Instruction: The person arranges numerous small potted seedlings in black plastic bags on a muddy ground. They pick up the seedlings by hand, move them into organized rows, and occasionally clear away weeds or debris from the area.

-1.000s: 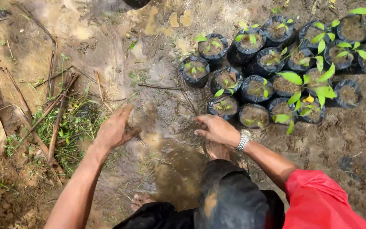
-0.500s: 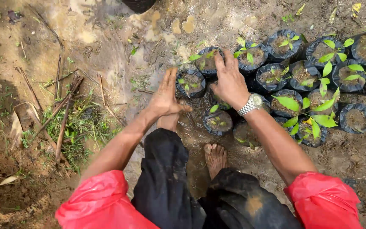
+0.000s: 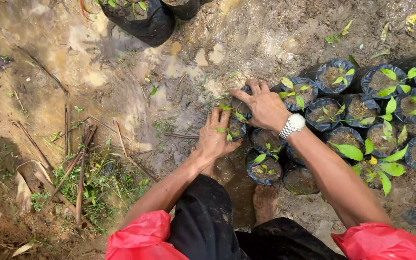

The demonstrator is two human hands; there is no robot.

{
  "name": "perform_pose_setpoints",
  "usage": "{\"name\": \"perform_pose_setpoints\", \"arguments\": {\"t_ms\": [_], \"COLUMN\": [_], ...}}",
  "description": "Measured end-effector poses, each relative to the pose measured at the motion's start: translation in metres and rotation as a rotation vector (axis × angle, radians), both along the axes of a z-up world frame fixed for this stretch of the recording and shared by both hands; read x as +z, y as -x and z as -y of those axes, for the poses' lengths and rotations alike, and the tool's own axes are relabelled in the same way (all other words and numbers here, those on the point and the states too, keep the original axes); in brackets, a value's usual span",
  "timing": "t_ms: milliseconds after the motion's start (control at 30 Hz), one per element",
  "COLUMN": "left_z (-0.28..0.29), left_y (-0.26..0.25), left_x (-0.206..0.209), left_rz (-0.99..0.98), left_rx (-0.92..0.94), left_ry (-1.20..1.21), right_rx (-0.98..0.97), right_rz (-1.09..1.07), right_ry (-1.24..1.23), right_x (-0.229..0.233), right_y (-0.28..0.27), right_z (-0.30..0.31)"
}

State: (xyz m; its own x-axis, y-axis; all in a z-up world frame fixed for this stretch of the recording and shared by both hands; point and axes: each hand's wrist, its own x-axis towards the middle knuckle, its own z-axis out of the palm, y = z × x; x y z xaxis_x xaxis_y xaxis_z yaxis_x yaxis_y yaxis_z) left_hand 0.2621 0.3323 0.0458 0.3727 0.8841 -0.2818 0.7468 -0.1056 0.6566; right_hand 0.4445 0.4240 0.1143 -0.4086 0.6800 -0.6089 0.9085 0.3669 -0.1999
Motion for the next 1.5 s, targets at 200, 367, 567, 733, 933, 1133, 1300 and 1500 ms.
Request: {"name": "perform_pose_setpoints", "arguments": {"t_ms": [200, 367, 567, 733, 933, 1133, 1300, 1500], "left_z": [-0.014, -0.069, -0.157, -0.224, -0.229, -0.199, -0.227, -0.238], "left_y": [0.034, 0.058, 0.081, 0.061, 0.031, 0.017, -0.012, -0.027], "left_x": [-0.029, 0.014, 0.012, -0.026, -0.091, -0.120, -0.084, -0.087], "left_rz": [0.148, 0.178, 0.151, -0.018, -0.076, 0.688, 0.954, 1.149], "left_rx": [0.039, 0.043, 0.060, 0.201, 0.527, 0.931, 1.249, 1.351], "left_ry": [0.050, -0.048, -0.356, -0.419, -0.604, -0.159, 0.372, 0.354], "right_rx": [-0.123, -0.265, -0.512, -0.498, -0.514, -0.552, -0.580, -0.532], "right_rz": [-0.026, -0.109, -0.243, -0.335, -0.192, -0.253, -0.387, -0.631], "right_ry": [0.015, -0.014, -0.133, -0.276, -0.283, -0.341, -0.231, -0.123], "right_x": [-0.001, -0.010, 0.022, 0.015, 0.006, 0.001, -0.031, -0.031], "right_y": [-0.001, -0.005, 0.002, -0.009, 0.000, 0.038, 0.055, 0.022], "right_z": [0.006, 0.015, -0.002, -0.046, -0.124, -0.202, -0.230, -0.228]}}
